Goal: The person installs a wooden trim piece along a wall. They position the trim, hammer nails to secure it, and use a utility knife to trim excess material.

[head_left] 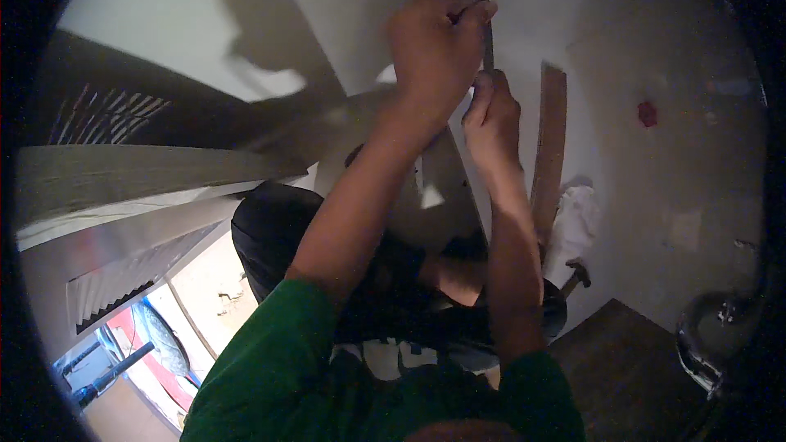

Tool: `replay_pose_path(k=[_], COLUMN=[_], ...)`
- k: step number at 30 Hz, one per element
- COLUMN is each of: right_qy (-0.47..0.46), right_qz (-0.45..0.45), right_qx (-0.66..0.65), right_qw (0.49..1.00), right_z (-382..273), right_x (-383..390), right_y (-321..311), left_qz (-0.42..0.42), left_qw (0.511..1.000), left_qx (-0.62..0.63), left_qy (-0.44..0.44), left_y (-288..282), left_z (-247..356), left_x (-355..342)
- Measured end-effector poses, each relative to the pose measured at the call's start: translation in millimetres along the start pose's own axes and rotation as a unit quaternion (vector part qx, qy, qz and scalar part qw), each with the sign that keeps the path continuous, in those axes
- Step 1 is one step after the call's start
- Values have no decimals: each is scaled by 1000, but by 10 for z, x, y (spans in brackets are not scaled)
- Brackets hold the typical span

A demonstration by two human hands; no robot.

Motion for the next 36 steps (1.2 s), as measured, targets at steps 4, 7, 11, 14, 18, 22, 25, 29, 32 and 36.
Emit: replay_pose_path(k=[4,7,11,14,18,22,25,29,32,36], right_qy=[-3,1,28,64,-3,-10,-16,23,3,25], right_qz=[10,22,2,-11,20,20,32,12,12,4], right_qx=[-1,-2,-18,13,30,26,23,19,76,65], right_qw=[1000,1000,999,998,999,999,999,999,997,998], right_z=[-41,-21,-25,-41,84,209,266,211,99,61], right_x=[-5,-91,-76,30,45,-9,-111,-15,6,-89], right_y=[43,186,119,55,98,191,285,170,164,251], left_qz=[-12,-18,-30,-28,-19,-31,-51,-68,-64,-65], left_qw=[999,991,997,994,999,997,995,996,997,997], left_qx=[-32,-98,-35,-48,10,32,-81,-38,-30,-32], left_qy=[6,93,64,97,39,-61,22,34,26,15], left_y=[-38,-43,-10,-23,51,83,87,61,65,73], left_z=[43,51,66,12,-208,-231,-151,-80,-189,-328], left_x=[-54,-140,-136,-73,55,127,64,8,3,-115])
Point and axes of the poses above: each hand's wrist, its own x-axis away from the middle knuckle, its own y-axis out of the palm, z = x × y, the point moved 8 cm from there along -x, towards the middle knuckle, and after that the axes turned 11 degrees about y, right-handed, at the moved point
